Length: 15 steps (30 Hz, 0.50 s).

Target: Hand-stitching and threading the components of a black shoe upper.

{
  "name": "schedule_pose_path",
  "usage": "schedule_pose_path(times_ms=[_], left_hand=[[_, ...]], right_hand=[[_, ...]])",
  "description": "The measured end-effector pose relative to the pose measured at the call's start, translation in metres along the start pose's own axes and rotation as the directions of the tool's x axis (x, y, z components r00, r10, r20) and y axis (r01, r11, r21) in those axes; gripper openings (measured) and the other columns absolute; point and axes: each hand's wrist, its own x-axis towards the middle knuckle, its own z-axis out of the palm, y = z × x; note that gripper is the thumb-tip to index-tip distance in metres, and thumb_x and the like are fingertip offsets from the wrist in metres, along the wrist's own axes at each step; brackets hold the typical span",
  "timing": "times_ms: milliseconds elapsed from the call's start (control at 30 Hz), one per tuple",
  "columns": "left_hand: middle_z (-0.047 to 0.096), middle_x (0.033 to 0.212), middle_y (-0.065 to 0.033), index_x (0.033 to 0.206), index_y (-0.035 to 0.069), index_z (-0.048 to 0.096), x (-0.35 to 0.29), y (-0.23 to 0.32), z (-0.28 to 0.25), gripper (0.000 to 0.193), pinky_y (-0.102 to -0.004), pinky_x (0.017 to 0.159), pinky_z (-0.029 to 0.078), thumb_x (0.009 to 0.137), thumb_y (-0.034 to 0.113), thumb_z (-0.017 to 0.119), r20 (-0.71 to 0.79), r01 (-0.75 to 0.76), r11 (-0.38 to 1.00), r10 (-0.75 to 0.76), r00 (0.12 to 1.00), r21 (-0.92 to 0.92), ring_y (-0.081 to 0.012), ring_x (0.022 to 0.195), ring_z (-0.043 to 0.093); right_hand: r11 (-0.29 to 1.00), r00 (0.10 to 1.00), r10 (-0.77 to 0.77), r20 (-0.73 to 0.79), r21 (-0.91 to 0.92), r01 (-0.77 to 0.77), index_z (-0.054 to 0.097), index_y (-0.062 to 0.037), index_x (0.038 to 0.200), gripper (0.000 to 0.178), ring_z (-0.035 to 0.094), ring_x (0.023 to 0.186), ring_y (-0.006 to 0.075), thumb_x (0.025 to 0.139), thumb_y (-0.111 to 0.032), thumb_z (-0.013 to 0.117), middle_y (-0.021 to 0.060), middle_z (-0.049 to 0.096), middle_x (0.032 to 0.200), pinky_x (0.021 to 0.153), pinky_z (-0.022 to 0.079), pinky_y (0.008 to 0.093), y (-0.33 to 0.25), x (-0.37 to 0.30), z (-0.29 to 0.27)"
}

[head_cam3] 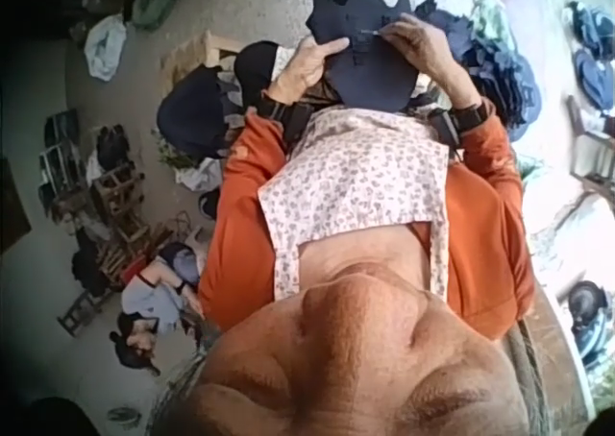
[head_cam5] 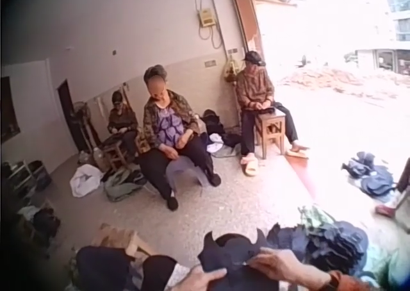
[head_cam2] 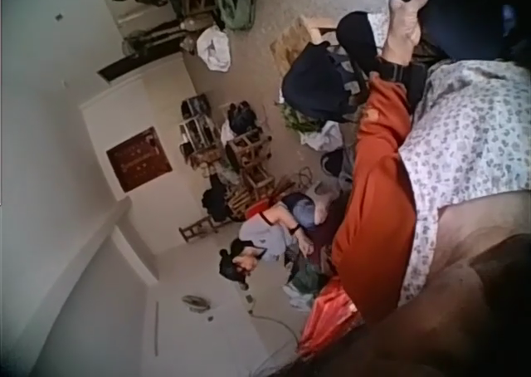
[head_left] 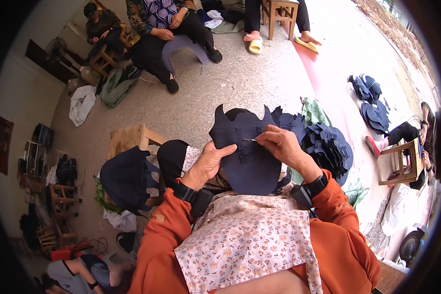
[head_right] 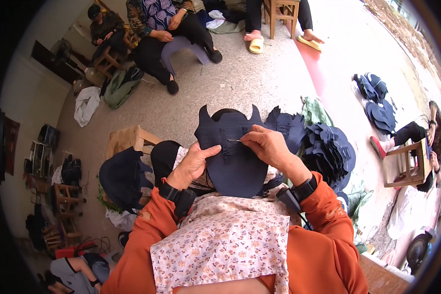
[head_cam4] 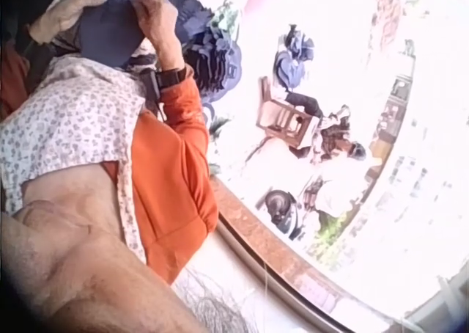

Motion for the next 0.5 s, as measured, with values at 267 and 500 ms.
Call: schedule_pose_path(times_ms=[267, 500], left_hand=[[0.066, 0.114, -0.0088, 0.122, 0.0, 0.057, 0.007, -0.004, 0.005, 0.036, -0.0365, 0.088, 0.057, 0.089, 0.007, 0.068, -0.075, 0.075, 0.997, -0.077, 0.994, -0.022, -0.0197, 0.101, 0.065], [0.064, 0.116, -0.007, 0.123, 0.003, 0.057, 0.009, -0.014, 0.002, 0.037, -0.035, 0.09, 0.055, 0.089, 0.014, 0.07, -0.062, -0.003, 1.0, 0.003, 0.998, -0.011, -0.0188, 0.105, 0.062]], right_hand=[[0.97, 0.987, -0.157, -0.019, -0.192, 0.15, 0.071, -0.0087, 0.092, 0.009, 0.061, 0.065, 0.0239, 0.083, -0.008, 0.069, 0.0051, 0.054, 0.075, 0.056, 0.048, 0.0328, 0.012, -0.005, 0.005], [0.959, 0.984, -0.166, -0.07, -0.243, 0.145, 0.065, -0.0068, 0.081, 0.007, 0.06, 0.065, 0.0251, 0.082, -0.011, 0.07, 0.0055, 0.053, 0.077, 0.056, 0.048, 0.0332, 0.0, 0.0, 0.024]])
